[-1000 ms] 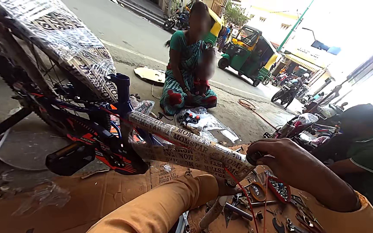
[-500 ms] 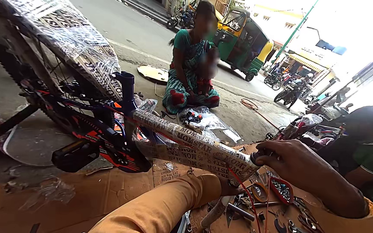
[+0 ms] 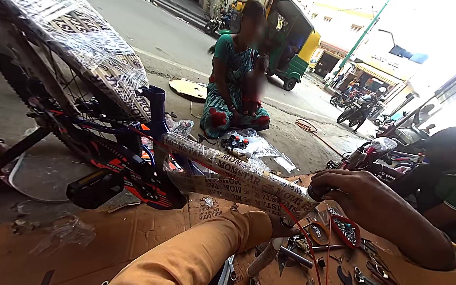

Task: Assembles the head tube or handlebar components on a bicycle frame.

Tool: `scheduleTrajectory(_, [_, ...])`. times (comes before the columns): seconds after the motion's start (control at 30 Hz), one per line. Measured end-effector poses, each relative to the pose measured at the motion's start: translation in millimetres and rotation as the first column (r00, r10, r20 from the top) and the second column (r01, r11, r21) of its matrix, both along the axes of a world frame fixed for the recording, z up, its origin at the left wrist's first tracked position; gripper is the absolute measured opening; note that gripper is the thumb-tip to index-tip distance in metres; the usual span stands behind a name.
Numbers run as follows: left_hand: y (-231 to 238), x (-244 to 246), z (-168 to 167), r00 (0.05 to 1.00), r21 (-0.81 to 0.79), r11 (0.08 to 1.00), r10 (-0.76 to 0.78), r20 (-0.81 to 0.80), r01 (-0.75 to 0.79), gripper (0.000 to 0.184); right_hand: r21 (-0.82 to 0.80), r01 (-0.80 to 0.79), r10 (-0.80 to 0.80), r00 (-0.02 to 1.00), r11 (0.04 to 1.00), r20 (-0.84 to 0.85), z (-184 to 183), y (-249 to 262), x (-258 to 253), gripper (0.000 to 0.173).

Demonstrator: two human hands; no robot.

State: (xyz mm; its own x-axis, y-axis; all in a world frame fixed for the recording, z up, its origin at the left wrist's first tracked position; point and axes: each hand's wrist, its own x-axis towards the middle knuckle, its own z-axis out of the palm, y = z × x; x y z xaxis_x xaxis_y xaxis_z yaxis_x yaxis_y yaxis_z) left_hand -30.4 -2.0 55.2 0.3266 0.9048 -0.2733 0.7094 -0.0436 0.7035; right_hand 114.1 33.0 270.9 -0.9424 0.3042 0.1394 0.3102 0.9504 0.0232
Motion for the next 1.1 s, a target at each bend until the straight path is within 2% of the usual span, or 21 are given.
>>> scheduleTrajectory(0.13, [-3, -3, 10, 0.998, -0.013, 0.999, 0.041, -0.037, -0.041, 0.069, -0.011, 0.048, -0.047, 0.999, 0.999, 0.015, 3, 3, -1, 0.026])
scheduleTrajectory(0.23, [3, -4, -2, 0.997, -0.028, 1.0, 0.004, -0.077, -0.006, 0.073, 0.092, 0.109, -0.112, 0.993, 0.99, 0.025, -3, 5, -2, 0.023])
scheduleTrajectory(0.33, [6, -7, -6, 1.0, -0.058, 0.998, 0.012, 0.005, -0.012, 0.073, 0.123, 0.175, -0.181, 0.982, 0.977, 0.044, -3, 2, 0, 0.032])
scheduleTrajectory(0.4, [3, -7, -2, 0.999, -0.081, 0.996, 0.026, -0.022, -0.028, 0.076, 0.081, 0.165, -0.17, 0.983, 0.983, 0.072, -1, 2, 4, 0.037])
scheduleTrajectory(0.47, [7, -7, -8, 0.997, -0.042, 0.998, -0.04, -0.068, 0.037, 0.078, 0.068, 0.135, -0.14, 0.987, 0.988, 0.076, -2, 3, 7, 0.034])
scheduleTrajectory(0.57, [14, -5, -21, 1.0, -0.028, 0.999, 0.015, 0.008, -0.015, 0.077, 0.062, 0.109, -0.112, 0.992, 0.992, 0.052, -4, 5, 9, 0.03])
scheduleTrajectory(0.7, [5, -3, 1, 0.999, -0.115, 0.992, 0.045, -0.013, -0.047, 0.075, 0.066, 0.08, -0.083, 0.996, 0.995, 0.04, -3, 7, 7, 0.032])
scheduleTrajectory(0.8, [8, -6, -7, 0.998, -0.131, 0.989, 0.061, -0.029, -0.065, 0.08, 0.056, 0.111, -0.115, 0.991, 0.992, 0.066, 3, 8, 3, 0.029])
scheduleTrajectory(0.87, [4, -6, 3, 0.999, -0.137, 0.99, 0.024, -0.036, -0.029, 0.081, 0.071, 0.159, -0.165, 0.983, 0.985, 0.084, 5, 8, -1, 0.025])
scheduleTrajectory(0.93, [8, -3, -2, 0.999, -0.091, 0.995, 0.032, -0.036, -0.035, 0.078, 0.076, 0.187, -0.194, 0.977, 0.979, 0.095, 5, 7, -2, 0.028])
scheduleTrajectory(1.03, [6, -4, 0, 0.999, -0.084, 0.995, 0.055, -0.005, -0.055, 0.077, 0.039, 0.162, -0.164, 0.984, 0.986, 0.075, 5, 7, 1, 0.032])
scheduleTrajectory(1.1, [6, -5, 4, 1.0, -0.134, 0.991, 0.029, -0.013, -0.03, 0.08, -0.001, 0.118, -0.118, 0.992, 0.993, 0.049, 3, 6, 2, 0.029])
